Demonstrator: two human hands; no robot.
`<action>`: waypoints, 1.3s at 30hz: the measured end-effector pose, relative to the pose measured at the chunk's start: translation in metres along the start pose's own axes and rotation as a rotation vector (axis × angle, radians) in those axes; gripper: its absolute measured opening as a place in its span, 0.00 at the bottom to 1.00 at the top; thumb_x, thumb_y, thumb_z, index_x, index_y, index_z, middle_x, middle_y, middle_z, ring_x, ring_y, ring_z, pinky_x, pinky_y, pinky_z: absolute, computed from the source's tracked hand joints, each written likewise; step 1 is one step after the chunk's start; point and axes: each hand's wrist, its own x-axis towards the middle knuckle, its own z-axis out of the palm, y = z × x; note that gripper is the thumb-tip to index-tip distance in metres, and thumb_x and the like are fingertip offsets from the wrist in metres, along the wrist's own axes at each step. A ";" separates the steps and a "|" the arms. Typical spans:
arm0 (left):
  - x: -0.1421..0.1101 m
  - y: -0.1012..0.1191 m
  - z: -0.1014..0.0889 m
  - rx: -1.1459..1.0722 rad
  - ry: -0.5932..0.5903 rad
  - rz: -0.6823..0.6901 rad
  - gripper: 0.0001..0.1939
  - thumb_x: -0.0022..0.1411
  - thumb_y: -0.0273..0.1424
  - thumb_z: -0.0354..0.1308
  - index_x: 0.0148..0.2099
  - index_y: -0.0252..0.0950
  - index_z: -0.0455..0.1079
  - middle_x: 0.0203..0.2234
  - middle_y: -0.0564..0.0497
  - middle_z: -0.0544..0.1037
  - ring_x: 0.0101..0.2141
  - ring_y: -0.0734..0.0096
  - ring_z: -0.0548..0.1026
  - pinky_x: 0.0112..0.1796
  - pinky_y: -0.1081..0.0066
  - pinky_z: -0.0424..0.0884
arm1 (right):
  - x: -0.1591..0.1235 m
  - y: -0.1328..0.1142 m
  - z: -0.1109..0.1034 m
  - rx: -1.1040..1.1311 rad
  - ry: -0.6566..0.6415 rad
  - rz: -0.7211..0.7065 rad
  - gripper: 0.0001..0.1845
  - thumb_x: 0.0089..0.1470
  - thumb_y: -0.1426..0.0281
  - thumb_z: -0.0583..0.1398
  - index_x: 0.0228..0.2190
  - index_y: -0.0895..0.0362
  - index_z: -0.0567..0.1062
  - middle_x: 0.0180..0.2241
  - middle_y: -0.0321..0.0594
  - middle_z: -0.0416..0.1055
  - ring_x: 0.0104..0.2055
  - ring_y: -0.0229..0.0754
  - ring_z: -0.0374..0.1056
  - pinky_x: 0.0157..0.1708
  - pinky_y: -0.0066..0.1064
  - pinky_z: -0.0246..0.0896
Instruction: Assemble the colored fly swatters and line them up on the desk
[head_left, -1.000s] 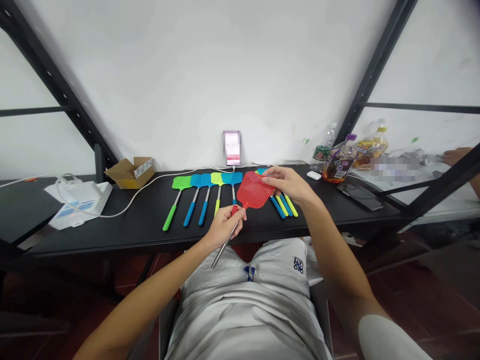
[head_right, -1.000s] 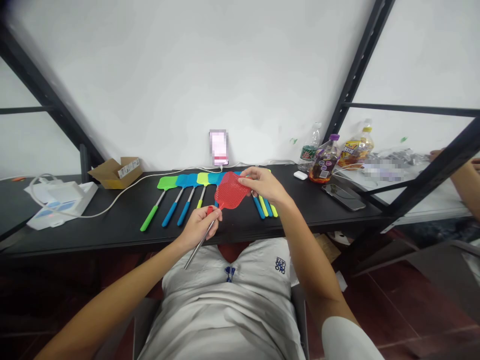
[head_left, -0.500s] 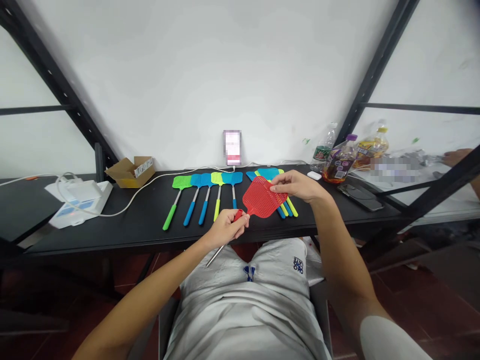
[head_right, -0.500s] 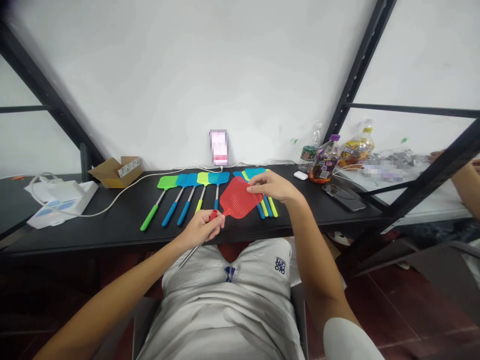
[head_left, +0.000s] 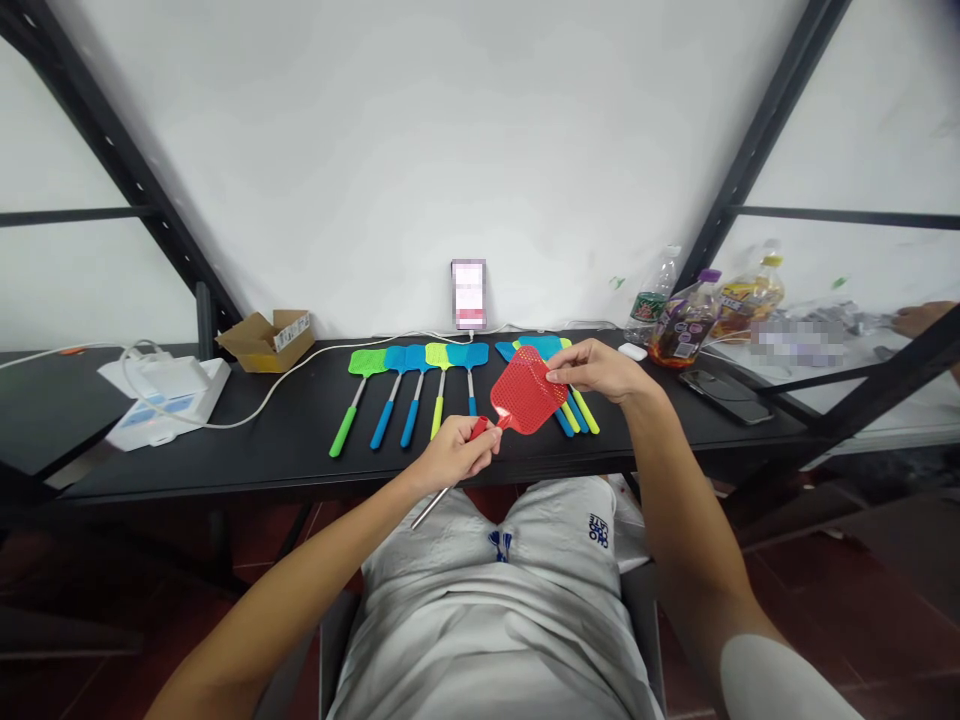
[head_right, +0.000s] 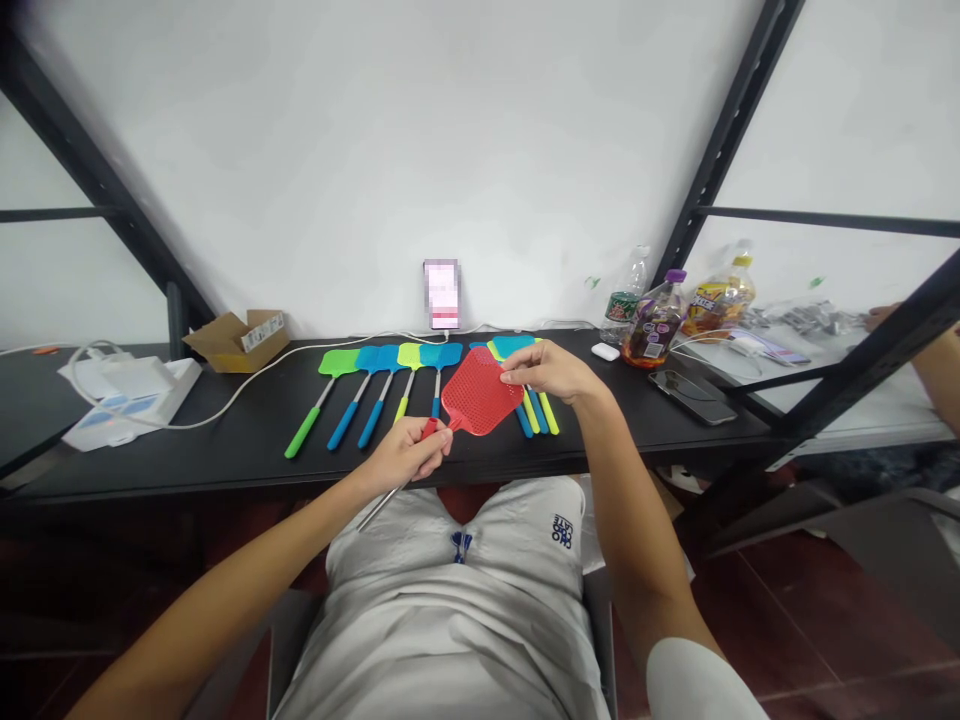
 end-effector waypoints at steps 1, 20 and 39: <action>0.000 -0.001 -0.001 -0.023 -0.010 -0.007 0.20 0.66 0.44 0.57 0.29 0.34 0.66 0.10 0.60 0.63 0.11 0.83 0.56 0.16 0.79 0.50 | 0.000 0.001 0.000 -0.005 0.002 -0.021 0.13 0.43 0.61 0.71 0.29 0.57 0.83 0.19 0.34 0.68 0.20 0.30 0.52 0.18 0.28 0.41; 0.000 -0.001 -0.002 -0.025 -0.016 -0.020 0.20 0.65 0.45 0.57 0.29 0.34 0.66 0.10 0.60 0.63 0.11 0.82 0.58 0.15 0.79 0.50 | -0.013 -0.018 0.009 0.065 -0.145 -0.047 0.32 0.59 0.41 0.52 0.34 0.58 0.71 0.30 0.51 0.80 0.26 0.44 0.75 0.19 0.28 0.60; 0.001 -0.001 -0.002 -0.055 -0.010 -0.038 0.18 0.65 0.43 0.57 0.29 0.35 0.65 0.10 0.61 0.62 0.11 0.83 0.56 0.15 0.79 0.49 | -0.010 -0.007 0.000 0.047 -0.123 -0.201 0.19 0.51 0.70 0.66 0.45 0.54 0.73 0.36 0.37 0.76 0.33 0.37 0.70 0.31 0.28 0.65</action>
